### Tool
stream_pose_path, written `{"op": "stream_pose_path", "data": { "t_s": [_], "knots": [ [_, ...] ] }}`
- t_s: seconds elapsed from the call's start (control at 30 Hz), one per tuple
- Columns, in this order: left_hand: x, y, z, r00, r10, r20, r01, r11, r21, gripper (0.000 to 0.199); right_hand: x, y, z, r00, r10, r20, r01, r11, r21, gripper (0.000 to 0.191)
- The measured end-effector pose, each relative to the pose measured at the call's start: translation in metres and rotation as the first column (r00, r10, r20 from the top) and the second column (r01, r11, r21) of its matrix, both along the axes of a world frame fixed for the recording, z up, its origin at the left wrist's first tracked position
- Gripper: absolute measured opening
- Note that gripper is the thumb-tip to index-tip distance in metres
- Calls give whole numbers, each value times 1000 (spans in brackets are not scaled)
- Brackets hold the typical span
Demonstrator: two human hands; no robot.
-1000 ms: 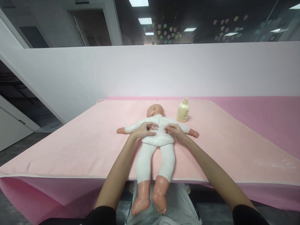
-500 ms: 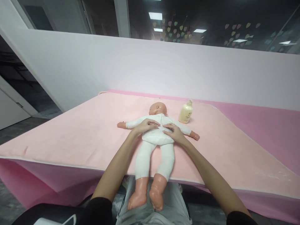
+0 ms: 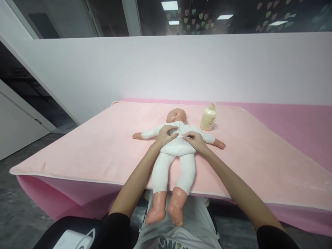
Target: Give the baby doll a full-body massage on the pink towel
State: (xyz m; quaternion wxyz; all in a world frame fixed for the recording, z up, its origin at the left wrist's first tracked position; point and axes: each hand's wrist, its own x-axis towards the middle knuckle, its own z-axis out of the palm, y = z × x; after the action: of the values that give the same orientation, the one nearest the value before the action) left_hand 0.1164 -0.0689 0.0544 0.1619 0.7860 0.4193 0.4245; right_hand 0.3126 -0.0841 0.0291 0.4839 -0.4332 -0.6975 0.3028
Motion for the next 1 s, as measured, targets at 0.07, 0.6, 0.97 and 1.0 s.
{"op": "stream_pose_path", "data": {
  "t_s": [0.07, 0.6, 0.97, 1.0],
  "knots": [
    [-1, -2, 4, 997, -58, -50, 56, 998, -41, 31, 0, 0, -1, 1000, 6, -21, -7, 1000, -3, 13],
    [7, 1, -4, 999, -18, 51, 23, 996, -92, 20, 5, -1, 2, 895, -199, 399, 88, 956, 279, 40],
    [5, 2, 0, 994, -71, 79, 81, 987, -136, 19, -8, 23, 23, 745, -178, 643, 84, 981, 174, 16],
    [5, 1, 1, 996, -62, 67, 70, 989, -128, 19, -7, 24, 26, 761, -126, 636, 62, 991, 122, 16]
  ]
}}
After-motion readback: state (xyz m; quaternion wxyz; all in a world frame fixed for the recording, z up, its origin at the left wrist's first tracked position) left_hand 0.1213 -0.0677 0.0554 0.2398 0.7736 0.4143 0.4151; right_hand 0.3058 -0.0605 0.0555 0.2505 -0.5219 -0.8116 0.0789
